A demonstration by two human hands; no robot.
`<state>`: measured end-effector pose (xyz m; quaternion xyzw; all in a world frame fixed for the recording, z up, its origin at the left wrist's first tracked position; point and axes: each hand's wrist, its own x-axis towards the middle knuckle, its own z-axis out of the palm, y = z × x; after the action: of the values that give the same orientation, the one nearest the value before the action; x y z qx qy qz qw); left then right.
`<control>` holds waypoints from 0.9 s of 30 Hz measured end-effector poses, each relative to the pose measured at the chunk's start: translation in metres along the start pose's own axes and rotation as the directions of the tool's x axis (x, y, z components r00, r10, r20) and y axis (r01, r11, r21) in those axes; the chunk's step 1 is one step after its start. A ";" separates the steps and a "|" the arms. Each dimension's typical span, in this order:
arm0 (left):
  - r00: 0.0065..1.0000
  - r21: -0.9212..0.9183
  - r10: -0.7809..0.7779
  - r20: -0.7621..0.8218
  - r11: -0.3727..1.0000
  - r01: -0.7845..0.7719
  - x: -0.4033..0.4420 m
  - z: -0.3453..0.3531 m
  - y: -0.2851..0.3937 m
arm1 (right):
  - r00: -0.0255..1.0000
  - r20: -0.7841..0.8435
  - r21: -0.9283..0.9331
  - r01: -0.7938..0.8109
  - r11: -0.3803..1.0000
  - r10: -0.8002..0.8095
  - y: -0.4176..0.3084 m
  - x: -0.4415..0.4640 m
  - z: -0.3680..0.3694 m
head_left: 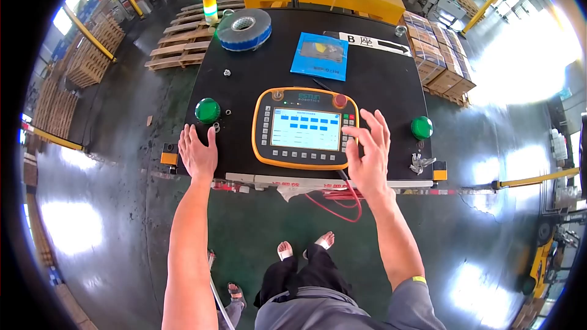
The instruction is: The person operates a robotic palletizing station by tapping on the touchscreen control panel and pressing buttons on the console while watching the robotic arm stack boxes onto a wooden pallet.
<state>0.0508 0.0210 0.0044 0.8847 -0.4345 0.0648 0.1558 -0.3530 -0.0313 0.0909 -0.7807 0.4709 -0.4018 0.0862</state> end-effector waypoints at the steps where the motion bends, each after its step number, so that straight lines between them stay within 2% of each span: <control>1: 1.000 -0.001 0.004 -0.004 1.000 -0.004 0.000 0.001 -0.001 | 1.000 0.015 -0.015 -0.004 1.000 0.004 -0.004 -0.003 0.002; 6: 0.999 -0.012 -0.023 0.023 1.000 0.023 -0.002 0.001 0.000 | 0.998 0.069 -0.109 -0.002 0.994 0.009 -0.019 -0.023 0.003; 9: 0.999 0.001 0.020 -0.029 1.000 -0.020 -0.001 0.004 -0.003 | 0.997 0.079 -0.152 0.005 0.988 0.007 -0.016 -0.028 0.012; 27: 0.999 -0.003 0.016 -0.029 1.000 -0.016 -0.001 0.004 -0.003 | 0.998 0.065 -0.211 0.016 0.977 -0.002 -0.012 -0.015 0.016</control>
<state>0.0525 0.0222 0.0001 0.8799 -0.4395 0.0780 0.1629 -0.3368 -0.0163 0.0783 -0.8001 0.5043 -0.3246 0.0161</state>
